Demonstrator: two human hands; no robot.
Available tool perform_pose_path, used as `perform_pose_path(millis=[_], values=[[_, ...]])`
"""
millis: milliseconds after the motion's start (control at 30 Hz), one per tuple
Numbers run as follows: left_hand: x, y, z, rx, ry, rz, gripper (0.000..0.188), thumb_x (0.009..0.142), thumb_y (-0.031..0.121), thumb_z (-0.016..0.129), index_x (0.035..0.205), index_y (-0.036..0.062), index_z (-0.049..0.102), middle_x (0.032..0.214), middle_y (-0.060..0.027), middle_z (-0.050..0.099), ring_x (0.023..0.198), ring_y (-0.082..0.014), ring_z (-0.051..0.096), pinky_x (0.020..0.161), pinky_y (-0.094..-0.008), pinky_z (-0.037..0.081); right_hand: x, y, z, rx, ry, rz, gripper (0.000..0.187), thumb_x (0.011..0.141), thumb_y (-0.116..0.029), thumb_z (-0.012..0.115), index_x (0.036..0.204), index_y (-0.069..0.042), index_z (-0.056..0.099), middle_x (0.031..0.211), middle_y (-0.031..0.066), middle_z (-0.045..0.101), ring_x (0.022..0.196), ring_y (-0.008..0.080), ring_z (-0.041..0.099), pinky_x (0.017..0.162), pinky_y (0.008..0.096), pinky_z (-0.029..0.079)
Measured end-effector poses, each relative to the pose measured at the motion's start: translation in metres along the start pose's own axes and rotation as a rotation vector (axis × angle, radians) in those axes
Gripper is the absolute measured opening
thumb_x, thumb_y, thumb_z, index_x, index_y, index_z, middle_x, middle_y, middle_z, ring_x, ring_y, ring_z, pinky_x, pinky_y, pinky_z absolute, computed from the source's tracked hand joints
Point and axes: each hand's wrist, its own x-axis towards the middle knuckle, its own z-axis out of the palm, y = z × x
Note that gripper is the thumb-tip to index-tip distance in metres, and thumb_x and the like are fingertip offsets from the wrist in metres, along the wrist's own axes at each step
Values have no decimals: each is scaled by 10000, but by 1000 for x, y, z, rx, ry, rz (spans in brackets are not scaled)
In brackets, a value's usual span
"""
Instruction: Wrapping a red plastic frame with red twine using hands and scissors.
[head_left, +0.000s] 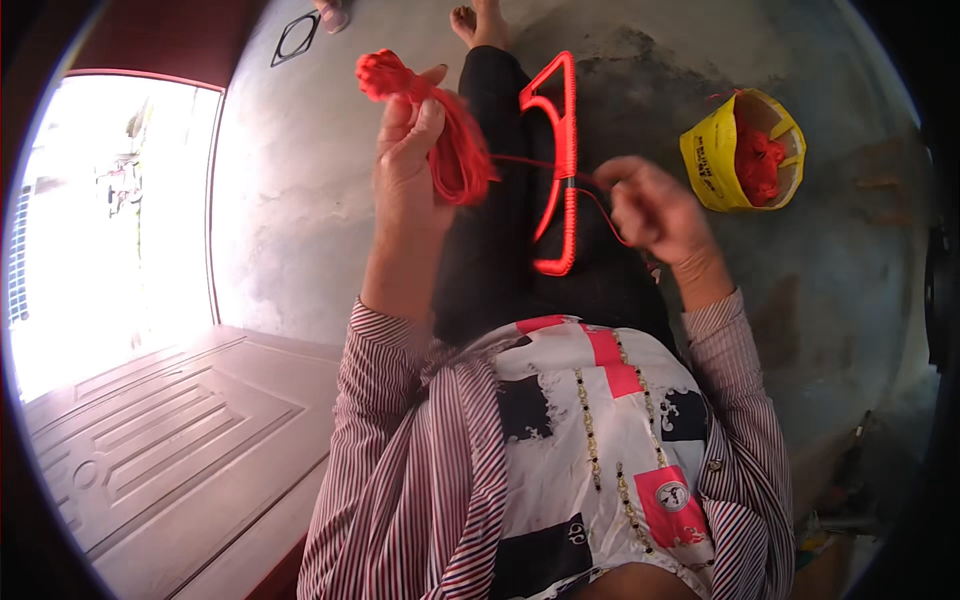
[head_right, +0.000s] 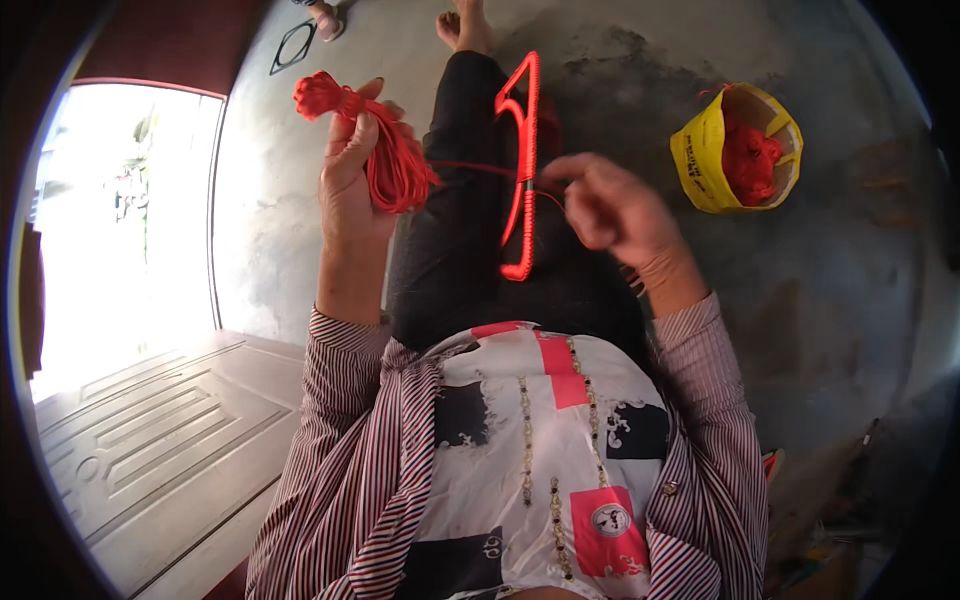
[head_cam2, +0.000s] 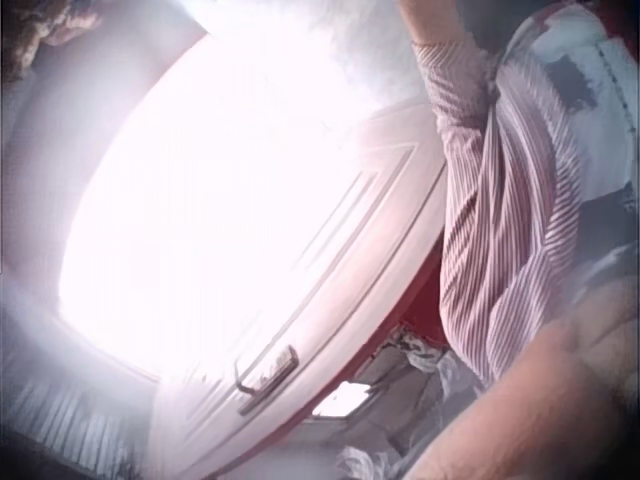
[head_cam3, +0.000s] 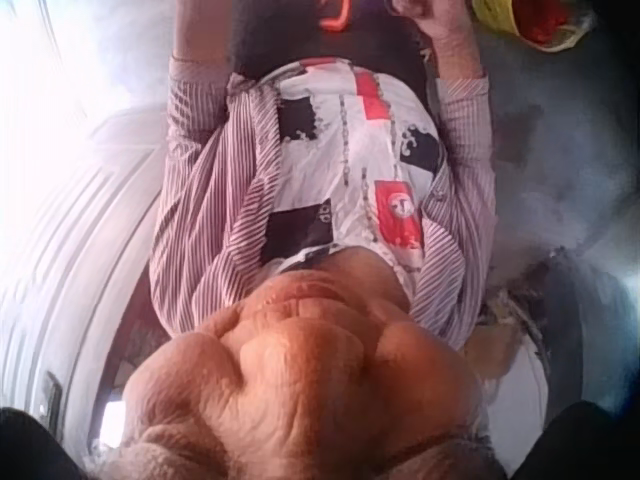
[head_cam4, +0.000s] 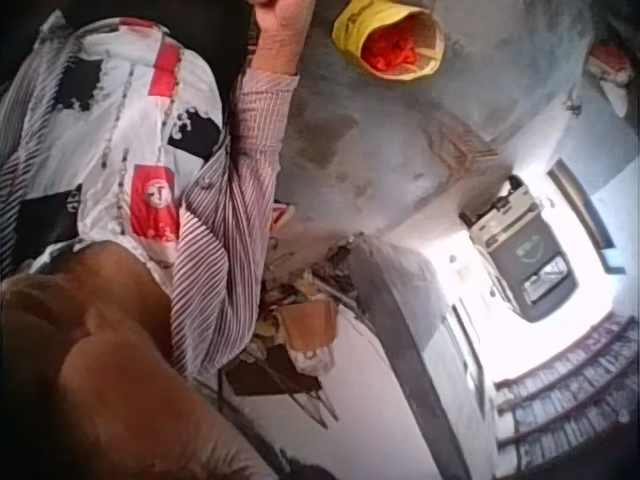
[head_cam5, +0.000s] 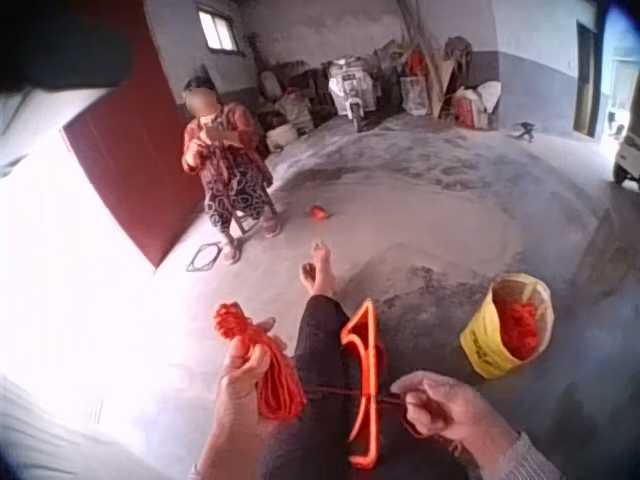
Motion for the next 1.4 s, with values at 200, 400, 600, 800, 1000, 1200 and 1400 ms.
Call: perform_pose_path(millis=[200,400,600,800,1000,1200,1400], values=[[-24,-33,-29,1599,-776,-38,384,739,12,602,1115,78,646,965,-138,590,907,-288,622,800,-329,497,23,5,-30,-707,507,243,203,864,-146,637,1005,-5,675,730,-8,573,565,26,450,432,188,319],[-32,-90,-9,1424,-217,-135,203,729,67,664,912,13,594,793,-194,639,796,-383,642,705,-423,513,35,23,-21,-809,222,305,218,787,-66,703,992,3,678,876,3,654,789,72,587,716,228,475],[-34,-103,-6,1404,-239,302,189,702,12,674,884,31,630,928,-160,609,874,-335,624,772,-370,516,25,7,-17,-1325,300,211,191,801,-126,718,936,-1,666,1035,21,623,915,109,581,801,260,457],[-13,-115,-16,845,80,-232,370,740,-5,562,1110,1,572,1028,-79,598,966,-192,582,840,-325,475,-4,-28,-25,-367,499,-388,162,821,-108,645,969,-45,663,1285,117,547,1179,240,520,1047,380,367],[-15,-124,-9,153,54,-805,239,773,69,486,998,74,565,867,-9,573,809,-129,521,804,-259,395,-78,-95,-38,0,65,-664,242,819,-166,614,1022,-55,542,1179,151,588,1183,321,493,1043,482,367],[-18,-127,-4,62,68,-759,229,760,41,466,970,81,547,841,-4,547,757,-125,475,772,-258,382,-62,-72,-26,-291,726,-493,205,848,-116,607,1027,-45,536,897,49,574,725,116,563,638,263,465],[-17,-130,-8,8,90,-751,216,744,33,465,943,59,544,839,-23,540,747,-157,466,753,-258,372,13,24,24,-534,615,-90,114,884,-84,583,967,-38,521,723,7,528,585,72,517,500,201,410]])
